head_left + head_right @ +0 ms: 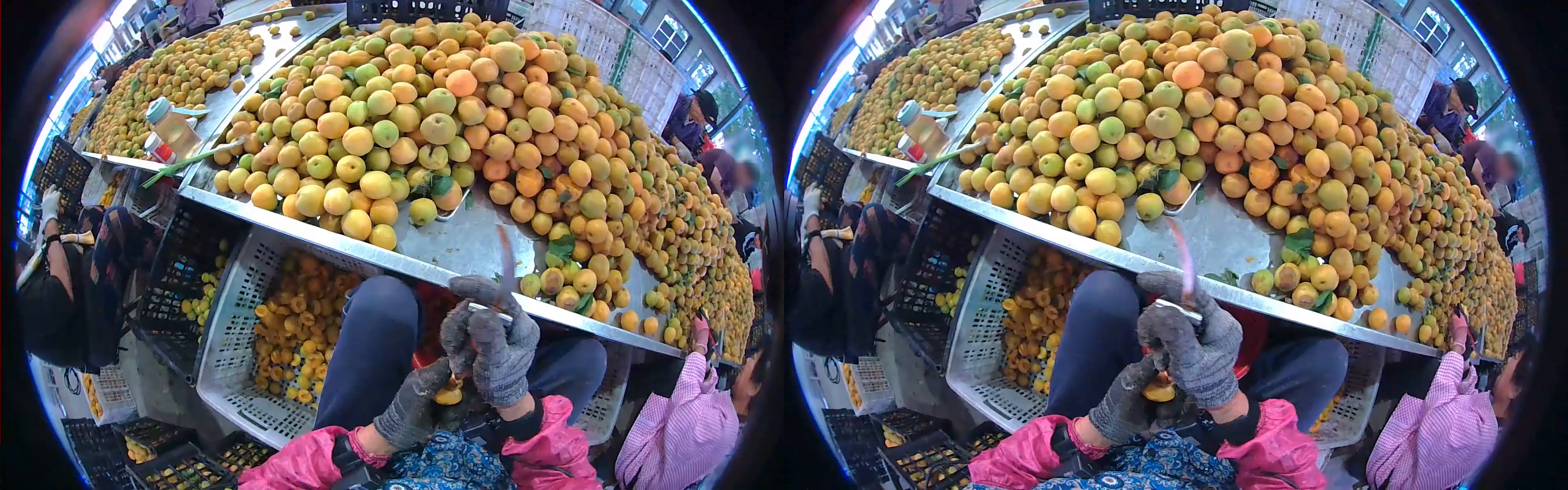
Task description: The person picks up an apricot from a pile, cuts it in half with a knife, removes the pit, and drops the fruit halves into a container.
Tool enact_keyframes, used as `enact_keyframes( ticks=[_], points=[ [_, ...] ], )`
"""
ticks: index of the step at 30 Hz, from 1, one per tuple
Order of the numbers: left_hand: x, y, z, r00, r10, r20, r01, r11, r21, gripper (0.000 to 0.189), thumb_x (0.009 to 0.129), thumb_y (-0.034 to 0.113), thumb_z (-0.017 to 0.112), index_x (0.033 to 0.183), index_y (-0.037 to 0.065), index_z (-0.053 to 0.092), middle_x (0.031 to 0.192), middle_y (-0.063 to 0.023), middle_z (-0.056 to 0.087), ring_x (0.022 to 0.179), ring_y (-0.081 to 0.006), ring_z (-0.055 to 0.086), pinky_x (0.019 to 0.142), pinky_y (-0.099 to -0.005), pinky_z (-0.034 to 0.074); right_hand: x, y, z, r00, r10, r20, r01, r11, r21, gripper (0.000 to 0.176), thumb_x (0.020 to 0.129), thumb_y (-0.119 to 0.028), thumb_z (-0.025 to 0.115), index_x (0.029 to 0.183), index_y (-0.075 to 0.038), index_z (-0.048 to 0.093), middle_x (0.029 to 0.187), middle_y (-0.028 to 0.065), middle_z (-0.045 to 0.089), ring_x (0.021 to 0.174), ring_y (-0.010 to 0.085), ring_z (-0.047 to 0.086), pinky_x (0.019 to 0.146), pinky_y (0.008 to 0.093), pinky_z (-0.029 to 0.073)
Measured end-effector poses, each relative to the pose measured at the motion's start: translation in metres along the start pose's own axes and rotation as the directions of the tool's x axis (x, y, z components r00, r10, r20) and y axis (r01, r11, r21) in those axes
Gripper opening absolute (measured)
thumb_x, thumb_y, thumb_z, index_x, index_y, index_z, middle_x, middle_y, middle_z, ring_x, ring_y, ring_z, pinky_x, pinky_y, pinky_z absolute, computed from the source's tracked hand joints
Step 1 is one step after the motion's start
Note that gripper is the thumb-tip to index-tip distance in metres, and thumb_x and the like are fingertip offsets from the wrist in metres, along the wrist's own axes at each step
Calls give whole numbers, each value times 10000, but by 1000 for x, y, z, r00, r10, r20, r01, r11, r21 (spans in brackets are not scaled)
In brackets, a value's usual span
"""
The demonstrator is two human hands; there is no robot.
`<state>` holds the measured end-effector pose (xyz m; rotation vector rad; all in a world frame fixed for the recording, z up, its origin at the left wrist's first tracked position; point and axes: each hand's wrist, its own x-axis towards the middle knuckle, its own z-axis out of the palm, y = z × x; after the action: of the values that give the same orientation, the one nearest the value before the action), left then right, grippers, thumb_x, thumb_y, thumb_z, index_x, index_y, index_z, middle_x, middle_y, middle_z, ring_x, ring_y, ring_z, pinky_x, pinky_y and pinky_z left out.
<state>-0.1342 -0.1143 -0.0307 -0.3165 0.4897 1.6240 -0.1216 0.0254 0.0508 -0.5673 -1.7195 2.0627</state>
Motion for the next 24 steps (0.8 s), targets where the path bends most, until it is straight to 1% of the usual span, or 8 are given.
enact_keyframes(
  ticks=[2, 3, 8, 10, 14, 16, 18, 24],
  points=[
    [0, -3, 8, 1000, -3, 25, 3, 1000, -2, 461, 921, 486, 544, 1060, 48, 579, 918, -112, 626, 746, -199, 614, 651, -305, 506, -1, 12, -3, 983, -174, -54, 181, 962, 203, 347, 927, -222, 605, 1148, 46, 606, 712, 34, 629, 571, 55, 549, 505, 192, 425],
    [0, -6, 14, 999, 50, -4, -50, 997, 66, 484, 921, 506, 529, 1047, 42, 582, 888, -111, 623, 694, -193, 599, 606, -298, 483, -1, 14, -4, 984, -170, -59, 175, 980, 91, 378, 929, -251, 606, 1156, 51, 593, 672, 24, 596, 527, 53, 519, 468, 194, 392],
    [6, -8, 25, 981, 83, -175, -58, 989, 139, 541, 919, 552, 490, 1019, 29, 587, 803, -98, 609, 592, -174, 553, 523, -270, 422, -2, 15, -12, 970, -156, -186, 187, 969, 162, 430, 926, -318, 602, 1140, 55, 584, 608, 19, 543, 449, 58, 451, 417, 207, 340],
    [11, -12, 15, 997, 66, 30, -69, 989, 130, 547, 919, 553, 489, 1029, 25, 581, 773, -95, 600, 560, -166, 532, 495, -268, 410, -4, 10, -15, 920, -249, -302, 286, 955, 84, 616, 879, -525, 599, 1087, 53, 561, 524, 5, 467, 394, 75, 418, 366, 224, 324],
    [15, -19, 18, 996, 37, -78, -25, 989, 145, 535, 920, 540, 496, 1036, 24, 577, 758, -99, 600, 533, -165, 502, 472, -277, 392, -9, 8, -24, 942, -163, -293, 228, 953, 202, 524, 887, -419, 641, 1107, 54, 589, 585, 13, 525, 450, 56, 443, 410, 198, 331],
    [16, -20, 26, 997, -27, -70, 23, 997, -68, 447, 963, 480, 468, 1048, 54, 573, 750, -67, 592, 487, -123, 484, 417, -240, 373, -15, 16, -26, 946, -87, -313, 176, 947, 268, 476, 899, -386, 627, 1084, 52, 593, 594, 11, 527, 456, 49, 441, 412, 195, 332],
    [16, -22, 26, 995, -31, -90, 28, 999, -41, 453, 960, 484, 471, 1042, 51, 574, 742, -68, 591, 476, -124, 479, 411, -238, 371, -17, 22, -31, 915, -69, -398, 177, 955, 239, 433, 911, -365, 615, 1047, 45, 601, 621, 17, 543, 460, 40, 442, 421, 194, 340],
    [20, -24, 45, 978, -100, -181, 75, 988, -137, 526, 933, 525, 477, 1082, 29, 569, 803, -114, 600, 581, -170, 555, 485, -249, 438, -6, 29, -57, 909, 180, -376, 73, 819, 568, 475, 925, -452, 567, 1054, 4, 542, 530, -24, 372, 359, 67, 337, 312, 228, 304]
  ],
)
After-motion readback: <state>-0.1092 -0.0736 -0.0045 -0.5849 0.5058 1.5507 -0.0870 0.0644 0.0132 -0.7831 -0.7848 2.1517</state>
